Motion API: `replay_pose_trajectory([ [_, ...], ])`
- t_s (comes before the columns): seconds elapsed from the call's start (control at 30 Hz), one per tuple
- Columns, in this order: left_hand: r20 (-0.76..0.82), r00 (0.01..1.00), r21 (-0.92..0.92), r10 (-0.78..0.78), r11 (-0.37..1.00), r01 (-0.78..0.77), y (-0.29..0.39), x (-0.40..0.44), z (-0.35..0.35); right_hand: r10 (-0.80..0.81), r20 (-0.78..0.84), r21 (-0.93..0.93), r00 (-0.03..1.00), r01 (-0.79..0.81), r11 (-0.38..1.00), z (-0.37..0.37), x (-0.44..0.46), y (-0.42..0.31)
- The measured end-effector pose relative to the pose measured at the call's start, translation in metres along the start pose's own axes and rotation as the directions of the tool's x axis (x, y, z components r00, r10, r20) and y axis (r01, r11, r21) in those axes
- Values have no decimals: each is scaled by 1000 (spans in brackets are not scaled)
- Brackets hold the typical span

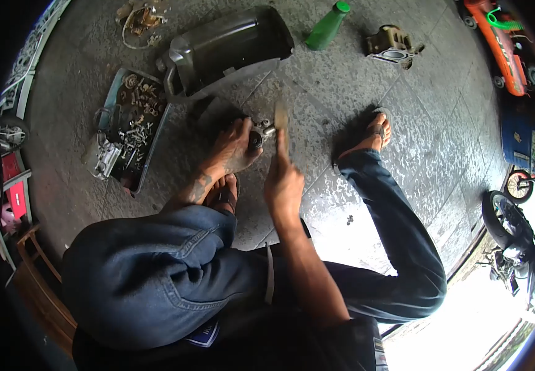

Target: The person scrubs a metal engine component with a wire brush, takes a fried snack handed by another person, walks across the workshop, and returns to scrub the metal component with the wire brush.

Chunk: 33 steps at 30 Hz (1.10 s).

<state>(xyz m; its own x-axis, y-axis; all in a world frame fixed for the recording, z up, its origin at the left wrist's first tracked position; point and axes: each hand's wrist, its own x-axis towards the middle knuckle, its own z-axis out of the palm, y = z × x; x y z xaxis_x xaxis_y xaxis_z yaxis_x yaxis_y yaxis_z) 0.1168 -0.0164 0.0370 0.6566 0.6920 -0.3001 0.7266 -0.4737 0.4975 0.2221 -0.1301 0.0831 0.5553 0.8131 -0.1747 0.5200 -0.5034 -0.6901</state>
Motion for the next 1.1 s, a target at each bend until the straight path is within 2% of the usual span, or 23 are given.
replay_pose_trajectory([
  [0.03, 55, 998, -50, 13, 999, -11, 1, 1, -6, 19, 124, -51, 992, -13, 999, 0, -15, -4],
  [0.07, 77, 997, -51, 18, 999, -14, 1, -3, -1, -64, 25, -152, 998, 67, 986, 22, -16, 15],
  [0.13, 14, 998, -39, 59, 998, -58, -1, 2, -1, -14, 27, -213, 1000, 20, 977, 28, 21, 15],
  [0.23, 41, 999, -26, 13, 1000, -12, 0, 0, 0, 93, -53, -111, 994, -99, 989, 15, 59, -7],
  [0.27, 41, 999, -32, -14, 999, 15, 0, 0, -2, 34, -110, -73, 993, -43, 996, 7, 57, -9],
  [0.33, 16, 1000, -41, 4, 999, -3, -4, 2, 0, 37, -98, -51, 995, -42, 998, -6, 31, -11],
  [0.4, 35, 999, -14, -4, 1000, 5, -1, 2, -1, -78, -65, -36, 995, 76, 996, 5, -10, 5],
  [0.47, 105, 994, -9, 14, 1000, -13, 3, 5, -5, -59, -18, -257, 998, 52, 965, 36, -15, 22],
  [0.53, 102, 994, -2, -28, 1000, 28, 8, 10, -10, -74, -85, -221, 994, 54, 974, 44, 26, 28],
  [0.6, 133, 990, 27, -42, 999, 38, 10, 14, -16, -4, -217, -227, 976, -47, 973, 38, 62, 25],
  [0.63, 100, 994, 25, -31, 999, 28, 9, 11, -14, 69, -240, -139, 968, -105, 985, 27, 71, 23],
  [0.67, 72, 997, 24, -20, 1000, 19, 7, 8, -10, -13, -257, -137, 966, -24, 990, 10, 69, 15],
  [0.73, 4, 1000, 27, -8, 1000, 8, 1, 17, -5, -1, -213, -54, 977, -11, 998, -11, 46, -1],
  [0.8, 112, 992, -31, -59, 998, 63, 10, 14, -13, -51, -256, 57, 965, 67, 996, 7, 12, 15],
  [0.87, 151, 985, -27, -84, 996, 89, 15, 16, -16, -46, -49, -108, 998, 41, 993, 31, -11, 26],
  [0.9, 184, 976, -22, -117, 992, 122, 17, 18, -18, -113, -151, -152, 982, 90, 984, 46, -7, 39],
  [0.93, 209, 966, -10, -151, 988, 156, 18, 19, -22, -113, -165, -144, 980, 90, 986, 47, 18, 40],
  [1.0, 220, 965, -30, -145, 987, 155, 11, 8, -14, 117, -263, -140, 958, -158, 977, 38, 62, 47],
  [1.03, 200, 972, -54, -125, 989, 139, 9, 15, -15, 83, -322, -86, 943, -117, 989, 24, 66, 42],
  [1.07, 249, 959, -20, -133, 990, 143, 7, 18, -15, 51, -384, -31, 922, -68, 997, 11, 70, 36],
  [1.1, 245, 955, -143, -165, 969, 204, 5, 21, -14, 46, -360, 33, 932, -37, 999, -5, 61, 24],
])
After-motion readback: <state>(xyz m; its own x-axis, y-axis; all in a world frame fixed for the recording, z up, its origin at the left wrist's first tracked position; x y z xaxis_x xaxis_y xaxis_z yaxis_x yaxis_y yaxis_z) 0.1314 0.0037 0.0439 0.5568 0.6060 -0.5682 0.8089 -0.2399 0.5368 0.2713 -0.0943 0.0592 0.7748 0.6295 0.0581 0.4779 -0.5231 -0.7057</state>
